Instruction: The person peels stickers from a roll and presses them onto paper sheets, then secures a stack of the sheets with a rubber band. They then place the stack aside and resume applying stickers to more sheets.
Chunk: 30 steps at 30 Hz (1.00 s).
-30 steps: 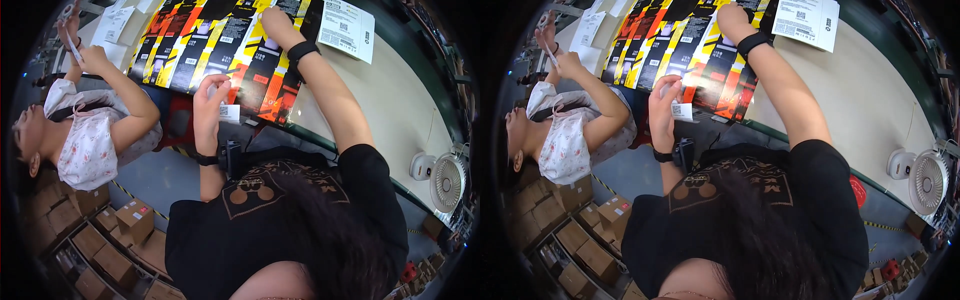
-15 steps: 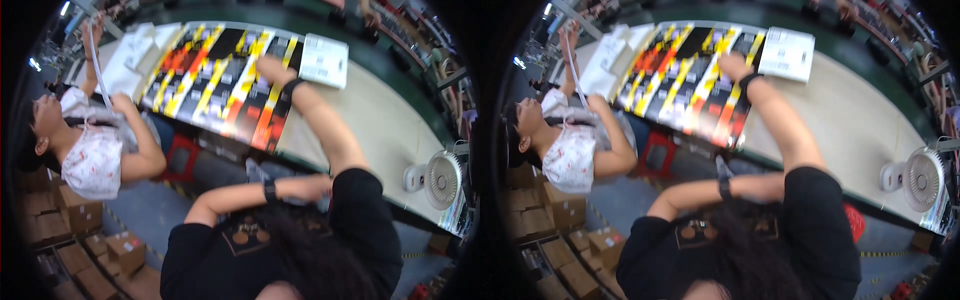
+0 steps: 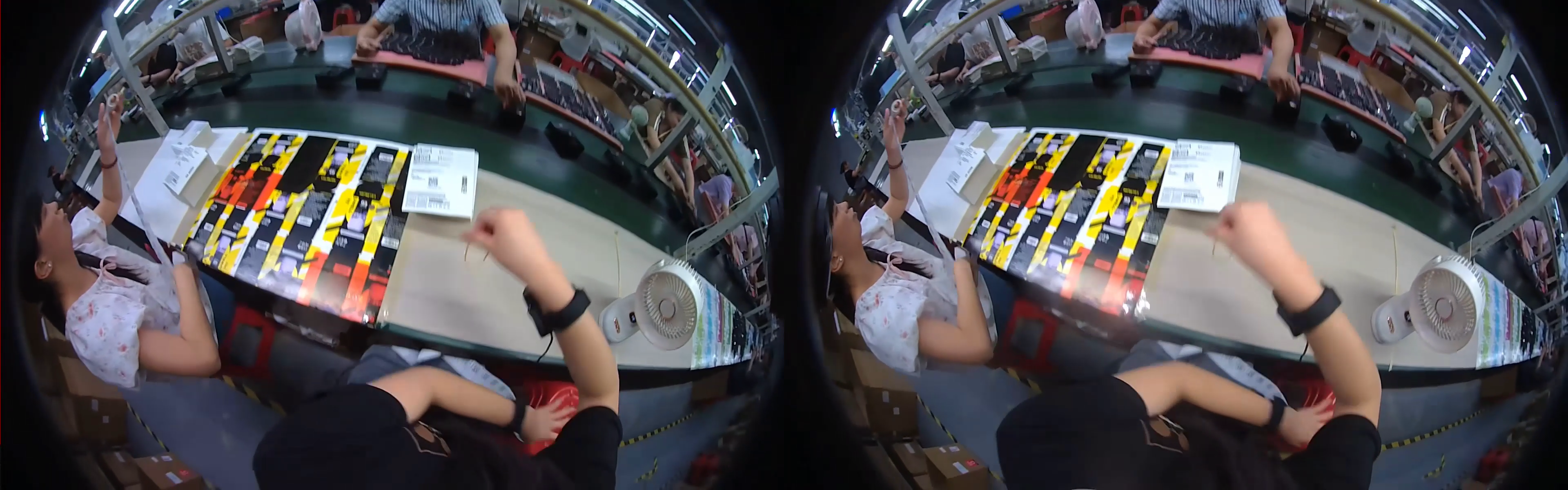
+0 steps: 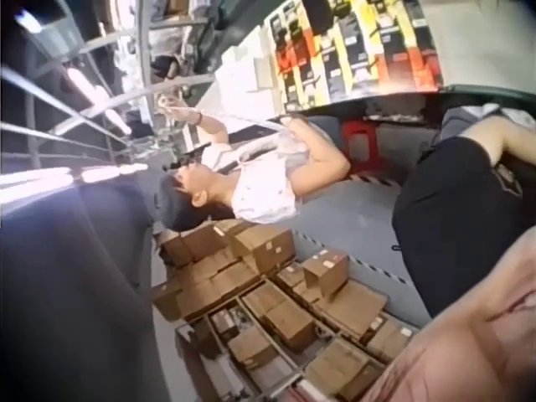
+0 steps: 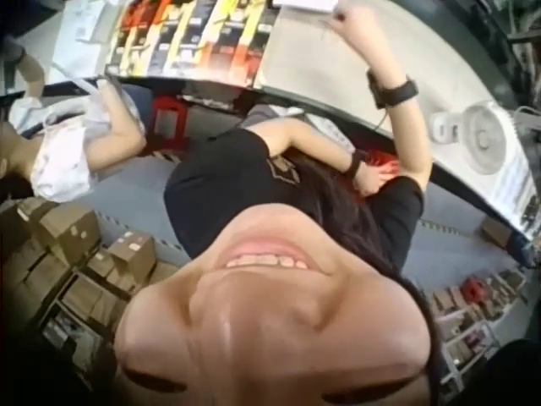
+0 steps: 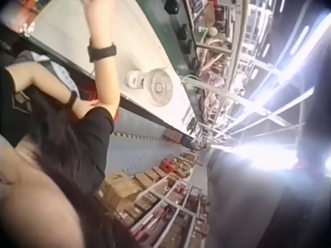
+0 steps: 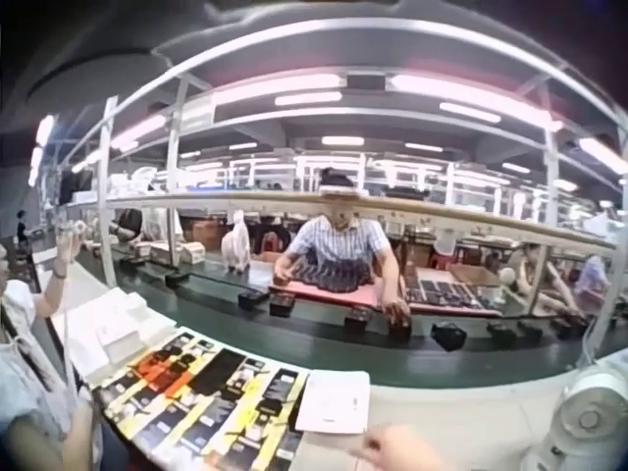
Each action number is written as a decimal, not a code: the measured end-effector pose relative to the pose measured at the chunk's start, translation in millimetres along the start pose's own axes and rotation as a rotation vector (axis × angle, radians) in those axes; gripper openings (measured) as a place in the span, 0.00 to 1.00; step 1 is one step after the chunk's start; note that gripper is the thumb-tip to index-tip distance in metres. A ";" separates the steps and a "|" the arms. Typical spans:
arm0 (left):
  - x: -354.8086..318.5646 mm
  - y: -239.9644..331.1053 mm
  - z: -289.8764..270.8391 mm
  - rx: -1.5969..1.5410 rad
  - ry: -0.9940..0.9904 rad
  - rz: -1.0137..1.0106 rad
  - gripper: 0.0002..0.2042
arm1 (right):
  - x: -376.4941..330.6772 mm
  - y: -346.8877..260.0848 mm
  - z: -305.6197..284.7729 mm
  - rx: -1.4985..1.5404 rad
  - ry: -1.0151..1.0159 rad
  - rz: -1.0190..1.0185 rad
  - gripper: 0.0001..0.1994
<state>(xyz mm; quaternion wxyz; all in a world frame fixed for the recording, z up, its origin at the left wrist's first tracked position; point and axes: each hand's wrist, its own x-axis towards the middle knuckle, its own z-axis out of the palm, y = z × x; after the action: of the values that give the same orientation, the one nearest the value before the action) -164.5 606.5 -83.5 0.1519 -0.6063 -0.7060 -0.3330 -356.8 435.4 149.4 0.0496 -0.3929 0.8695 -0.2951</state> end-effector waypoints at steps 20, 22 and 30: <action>-77.0 -65.8 -356.1 -0.699 0.704 -1.022 0.12 | -41.2 36.0 10.7 1.398 -0.112 0.067 0.09; -75.8 -67.4 -361.0 -0.842 0.754 -0.967 0.11 | -37.7 41.2 14.0 2.060 -0.170 -0.101 0.08; -80.0 -101.8 -390.7 0.004 0.601 -1.004 0.09 | -22.3 67.8 21.7 2.583 -0.721 -0.371 0.22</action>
<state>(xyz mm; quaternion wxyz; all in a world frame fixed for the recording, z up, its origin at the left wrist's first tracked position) -318.4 286.0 123.9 0.1700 -0.0763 -0.8334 -0.5203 -379.0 476.0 90.8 0.5634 -0.2315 -0.1532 -0.7781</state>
